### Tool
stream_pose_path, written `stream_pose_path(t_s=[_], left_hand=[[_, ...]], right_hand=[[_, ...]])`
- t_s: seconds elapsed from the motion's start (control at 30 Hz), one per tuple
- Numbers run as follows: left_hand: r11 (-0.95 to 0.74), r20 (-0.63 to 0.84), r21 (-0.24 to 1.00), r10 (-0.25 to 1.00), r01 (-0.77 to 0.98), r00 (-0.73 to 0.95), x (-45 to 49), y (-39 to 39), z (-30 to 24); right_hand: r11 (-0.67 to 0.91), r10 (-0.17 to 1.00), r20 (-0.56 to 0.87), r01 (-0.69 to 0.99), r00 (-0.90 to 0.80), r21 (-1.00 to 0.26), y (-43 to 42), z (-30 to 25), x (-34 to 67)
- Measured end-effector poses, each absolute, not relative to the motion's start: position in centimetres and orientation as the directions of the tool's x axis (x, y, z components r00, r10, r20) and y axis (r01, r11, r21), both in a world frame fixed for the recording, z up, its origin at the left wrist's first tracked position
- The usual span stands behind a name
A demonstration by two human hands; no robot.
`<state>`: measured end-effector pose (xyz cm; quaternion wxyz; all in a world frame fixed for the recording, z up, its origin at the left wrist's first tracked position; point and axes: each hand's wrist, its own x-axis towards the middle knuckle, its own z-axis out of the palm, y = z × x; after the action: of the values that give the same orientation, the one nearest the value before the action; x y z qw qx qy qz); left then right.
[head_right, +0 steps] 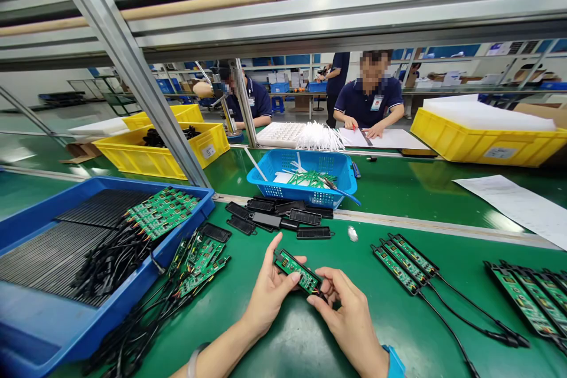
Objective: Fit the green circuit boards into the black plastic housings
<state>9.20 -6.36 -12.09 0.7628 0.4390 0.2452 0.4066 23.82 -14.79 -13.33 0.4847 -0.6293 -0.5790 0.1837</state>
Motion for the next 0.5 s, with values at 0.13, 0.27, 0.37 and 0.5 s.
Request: stream_pose_path(t_s=[0.13, 0.27, 0.37, 0.5], left_hand=[[0.263, -0.028, 0.884, 0.856, -0.387, 0.517, 9.4, -6.6, -12.0], [0.341, -0.098, 0.875, 0.819, -0.342, 0.566, 9.3, -6.8, -11.7], [0.349, -0.116, 0.883, 0.810, -0.313, 0.575, 9.3, -7.1, -11.7], [0.287, -0.073, 0.903, 0.835, -0.319, 0.546, 9.5, -7.3, -12.1]], right_hand=[[-0.010, 0.964, 0.105, 0.427, 0.245, -0.904, -14.7, -13.4, 23.5], [-0.075, 0.997, -0.075, 0.131, 0.008, -0.989, -14.4, -13.1, 23.0], [-0.129, 0.990, -0.130, 0.019, -0.063, -0.991, -14.0, -13.2, 22.5], [-0.210, 0.978, -0.210, 0.030, 0.013, -0.977, -13.9, -13.9, 22.0]])
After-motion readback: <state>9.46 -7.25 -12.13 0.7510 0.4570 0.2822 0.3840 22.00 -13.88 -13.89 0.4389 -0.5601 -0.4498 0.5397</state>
